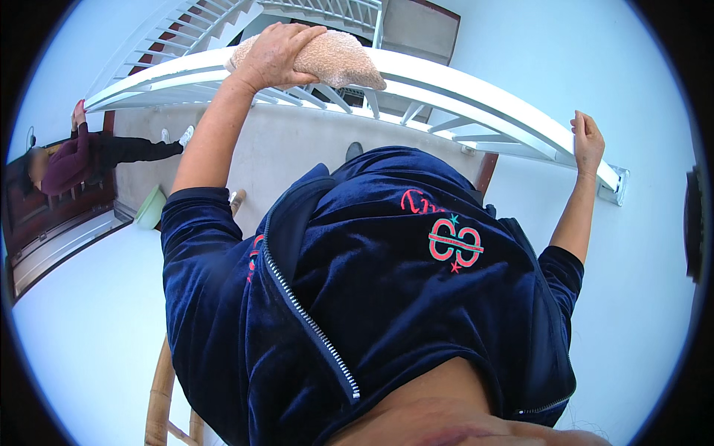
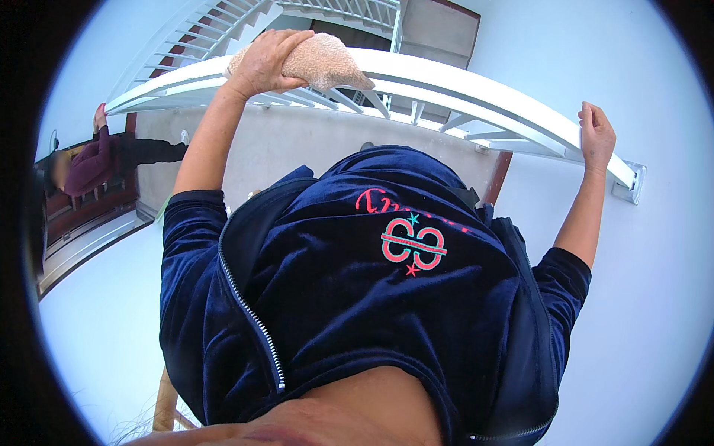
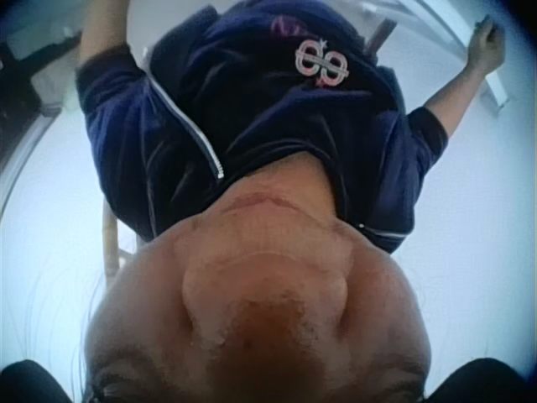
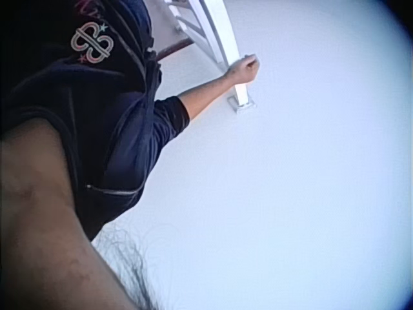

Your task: The person wipes a white metal handrail with a beige cloth. They move along the handrail, wiping it in sections from one end to the other.

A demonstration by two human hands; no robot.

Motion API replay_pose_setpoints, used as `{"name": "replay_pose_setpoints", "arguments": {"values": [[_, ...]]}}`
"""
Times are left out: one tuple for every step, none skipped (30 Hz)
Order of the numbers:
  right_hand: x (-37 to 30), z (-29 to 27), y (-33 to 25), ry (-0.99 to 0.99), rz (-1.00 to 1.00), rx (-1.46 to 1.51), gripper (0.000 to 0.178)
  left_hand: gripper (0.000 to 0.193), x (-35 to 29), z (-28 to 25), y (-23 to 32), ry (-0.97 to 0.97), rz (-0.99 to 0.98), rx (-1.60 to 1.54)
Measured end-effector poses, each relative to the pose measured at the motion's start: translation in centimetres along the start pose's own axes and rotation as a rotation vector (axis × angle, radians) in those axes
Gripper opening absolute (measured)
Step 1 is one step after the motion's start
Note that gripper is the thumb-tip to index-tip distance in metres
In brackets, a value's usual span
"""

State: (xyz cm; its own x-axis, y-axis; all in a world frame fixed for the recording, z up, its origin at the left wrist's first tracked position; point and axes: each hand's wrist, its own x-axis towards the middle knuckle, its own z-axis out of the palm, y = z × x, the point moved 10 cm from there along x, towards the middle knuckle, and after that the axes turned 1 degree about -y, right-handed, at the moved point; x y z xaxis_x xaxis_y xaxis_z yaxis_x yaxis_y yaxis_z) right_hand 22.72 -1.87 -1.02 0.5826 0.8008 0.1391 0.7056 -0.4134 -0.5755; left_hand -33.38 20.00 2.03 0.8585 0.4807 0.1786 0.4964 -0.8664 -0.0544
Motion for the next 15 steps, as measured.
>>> {"name": "replay_pose_setpoints", "arguments": {"values": [[0.0,0.0,-0.2,0.001,-0.002,-0.01,0.032,0.087,0.0,-0.3,0.1,0.035,0.022,-0.033],[-0.1,0.0,-0.2,-0.002,0.01,-0.01,0.032,0.085,0.1,0.2,-0.2,-0.003,-0.009,-0.02],[0.0,0.0,-0.3,0.0,0.01,-0.008,0.032,0.084,0.3,0.4,-0.1,-0.022,-0.027,-0.017],[0.0,0.1,-0.2,-0.002,0.023,0.007,0.032,0.082,0.7,0.7,0.0,-0.046,-0.046,-0.012],[0.0,0.2,-0.1,-0.006,0.034,0.02,0.032,0.08,1.1,0.2,0.8,-0.011,-0.018,0.003],[0.1,0.2,-0.1,-0.003,0.035,-0.013,0.032,0.082,1.6,0.1,1.6,-0.007,0.0,-0.011],[0.1,0.2,0.0,-0.002,0.032,-0.047,0.031,0.085,2.2,0.3,2.6,-0.029,-0.006,-0.019],[0.1,0.2,0.3,-0.003,0.049,-0.069,0.031,0.087,3.2,0.9,3.6,-0.069,-0.024,-0.025],[0.2,0.2,0.2,-0.003,0.03,-0.06,0.031,0.087,4.2,1.4,5.1,-0.074,-0.018,-0.026],[0.2,0.3,0.4,-0.009,0.032,-0.042,0.031,0.086,5.3,1.7,6.7,-0.06,0.002,-0.036],[0.3,0.5,0.8,-0.024,0.058,-0.013,0.031,0.085,6.4,2.2,8.3,-0.054,0.016,-0.047],[0.3,0.4,0.6,-0.014,0.032,-0.032,0.031,0.083,7.5,2.5,10.1,-0.028,0.039,-0.058],[0.3,0.4,0.7,-0.011,0.03,-0.039,0.031,0.08,8.8,2.6,12.0,0.0,0.057,-0.055],[0.3,0.4,0.8,-0.01,0.032,-0.042,0.031,0.079,9.9,2.3,14.0,0.053,0.087,-0.1],[0.3,0.4,0.8,-0.01,0.029,-0.036,0.031,0.079,11.2,2.5,15.7,0.036,0.085,-0.117]]}}
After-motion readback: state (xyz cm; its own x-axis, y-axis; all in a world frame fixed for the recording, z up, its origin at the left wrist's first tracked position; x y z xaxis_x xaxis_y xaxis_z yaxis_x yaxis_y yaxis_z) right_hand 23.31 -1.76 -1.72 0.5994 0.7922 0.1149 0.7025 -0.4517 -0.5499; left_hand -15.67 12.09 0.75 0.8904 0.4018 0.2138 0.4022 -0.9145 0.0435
